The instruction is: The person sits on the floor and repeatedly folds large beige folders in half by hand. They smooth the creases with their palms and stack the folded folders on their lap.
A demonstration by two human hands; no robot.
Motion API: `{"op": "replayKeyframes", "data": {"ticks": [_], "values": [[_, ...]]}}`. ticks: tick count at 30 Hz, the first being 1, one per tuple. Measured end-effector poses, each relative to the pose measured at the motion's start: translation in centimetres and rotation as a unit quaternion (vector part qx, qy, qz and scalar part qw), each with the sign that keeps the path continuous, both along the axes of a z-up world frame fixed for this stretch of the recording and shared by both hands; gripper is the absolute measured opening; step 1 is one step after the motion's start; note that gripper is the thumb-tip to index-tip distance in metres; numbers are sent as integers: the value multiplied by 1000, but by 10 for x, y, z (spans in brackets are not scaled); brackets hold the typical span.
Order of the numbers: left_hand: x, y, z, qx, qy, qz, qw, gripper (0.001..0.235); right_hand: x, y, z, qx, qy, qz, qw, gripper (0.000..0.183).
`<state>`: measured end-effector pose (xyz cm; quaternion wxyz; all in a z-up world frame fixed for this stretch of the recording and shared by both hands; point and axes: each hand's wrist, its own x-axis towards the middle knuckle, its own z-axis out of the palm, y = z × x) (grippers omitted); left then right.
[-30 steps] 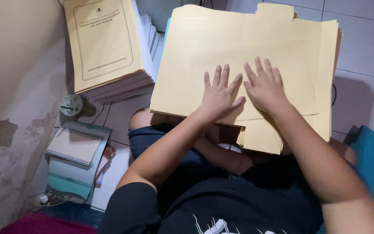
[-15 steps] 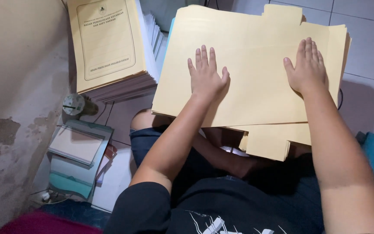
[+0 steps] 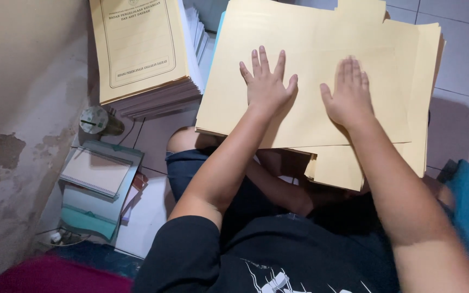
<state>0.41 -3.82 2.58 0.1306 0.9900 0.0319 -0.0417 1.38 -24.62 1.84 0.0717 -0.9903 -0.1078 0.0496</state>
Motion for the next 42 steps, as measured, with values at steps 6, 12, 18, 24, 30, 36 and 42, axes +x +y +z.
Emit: {"op": "replayKeyframes", "data": {"ticks": [6,12,18,24,30,36,42], "values": [[19,-2,-44,28,-76,-52,995,62,19,56,7,14,30,119,992,65],[8,2,-23,-10,-66,-16,998,72,37,-4,27,5,32,-21,999,69],[7,1,-20,-30,-63,-5,998,73,17,-84,3,4,-29,-54,998,78],[5,-1,-20,-15,-63,-8,998,72,-53,-94,10,0,5,-94,996,80],[-75,-22,-79,0,-248,-115,962,74,-52,-96,-12,-13,-59,-91,994,78],[-94,-24,-28,-17,-78,-136,988,77,-47,26,17,20,9,33,999,76],[-85,-27,-58,-4,-143,-94,985,74,-5,51,15,11,37,108,993,64]]}}
